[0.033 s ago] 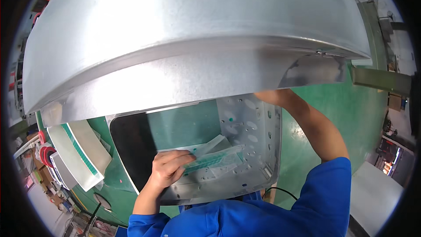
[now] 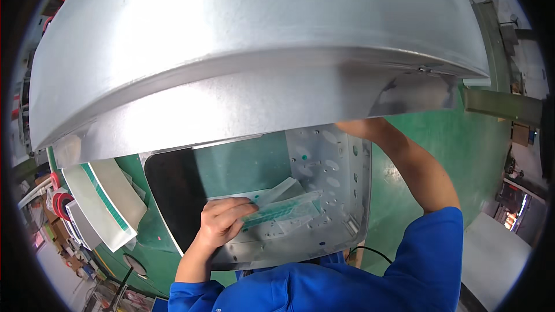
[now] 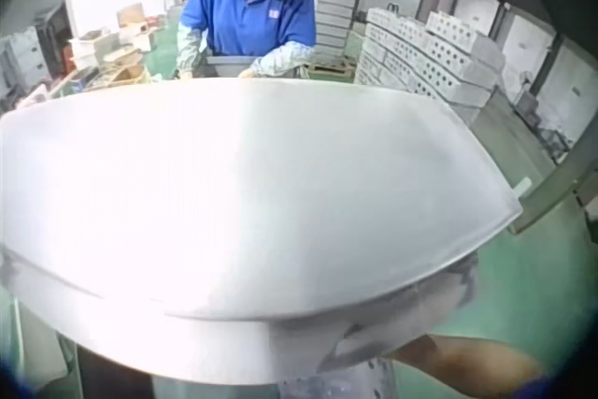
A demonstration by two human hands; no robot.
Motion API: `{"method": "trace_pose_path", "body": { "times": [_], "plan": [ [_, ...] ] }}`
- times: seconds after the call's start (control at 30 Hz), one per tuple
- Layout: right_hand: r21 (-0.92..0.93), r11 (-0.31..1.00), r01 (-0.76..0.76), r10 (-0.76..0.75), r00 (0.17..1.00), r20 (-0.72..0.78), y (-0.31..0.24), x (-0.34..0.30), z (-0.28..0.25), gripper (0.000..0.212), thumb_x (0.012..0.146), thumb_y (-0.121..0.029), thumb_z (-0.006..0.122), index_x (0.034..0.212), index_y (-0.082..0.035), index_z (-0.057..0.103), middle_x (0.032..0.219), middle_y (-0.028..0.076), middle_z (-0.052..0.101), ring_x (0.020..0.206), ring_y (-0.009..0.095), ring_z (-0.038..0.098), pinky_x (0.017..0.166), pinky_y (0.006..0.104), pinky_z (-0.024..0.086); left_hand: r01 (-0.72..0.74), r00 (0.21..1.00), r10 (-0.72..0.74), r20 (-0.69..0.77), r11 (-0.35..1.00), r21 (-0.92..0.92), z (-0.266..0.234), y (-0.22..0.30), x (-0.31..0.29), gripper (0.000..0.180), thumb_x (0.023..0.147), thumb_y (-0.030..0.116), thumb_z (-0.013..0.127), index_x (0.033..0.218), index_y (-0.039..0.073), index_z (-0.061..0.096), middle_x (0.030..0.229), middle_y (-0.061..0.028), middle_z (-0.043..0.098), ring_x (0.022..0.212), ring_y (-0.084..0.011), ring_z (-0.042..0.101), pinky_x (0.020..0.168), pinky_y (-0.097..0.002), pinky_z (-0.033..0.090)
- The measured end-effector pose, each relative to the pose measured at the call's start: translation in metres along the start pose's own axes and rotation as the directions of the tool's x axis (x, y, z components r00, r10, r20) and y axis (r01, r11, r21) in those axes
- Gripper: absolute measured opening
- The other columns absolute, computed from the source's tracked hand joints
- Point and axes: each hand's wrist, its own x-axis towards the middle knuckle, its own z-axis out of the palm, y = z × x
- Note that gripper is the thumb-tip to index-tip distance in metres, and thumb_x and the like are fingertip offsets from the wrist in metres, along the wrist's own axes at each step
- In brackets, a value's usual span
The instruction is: Apply green adhesive dots to specific points on metal enclosure panels and assemble components.
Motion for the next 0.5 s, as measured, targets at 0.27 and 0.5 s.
{"method": "trace_pose_path", "body": {
  "times": [0.27, 0.5],
  "plan": [
    [-0.020, 0.946, 0.324, -0.322, 0.930, -0.176, -0.007, 0.007, -0.007, 0.022, 0.069, -0.008, 0.066, 0.090, -0.004, 0.061, 0.090, 0.010, 0.057, 0.081, 0.026, 0.054, 0.071, 0.0344, 0.044, 0.050, 0.998, -0.049, -0.042, 0.999, 0.014, 0.003, 0.000, -0.003, 0.021, 0.057, 0.003, 0.058, 0.077, 0.001, 0.062, 0.075, -0.0111, 0.063, 0.068, -0.0237, 0.063, 0.057, -0.0292, 0.051],
    [-0.112, 0.927, 0.358, -0.370, 0.920, -0.128, 0.002, 0.011, 0.000, 0.011, 0.073, -0.010, 0.061, 0.081, -0.003, 0.061, 0.082, 0.009, 0.060, 0.075, 0.024, 0.055, 0.067, 0.0339, 0.045, 0.029, 0.999, -0.029, -0.035, 1.000, -0.007, 0.003, -0.005, -0.006, 0.022, 0.061, 0.003, 0.061, 0.082, 0.001, 0.062, 0.079, -0.0121, 0.062, 0.065, -0.0241, 0.062, 0.055, -0.0293, 0.051]
  ]
}}
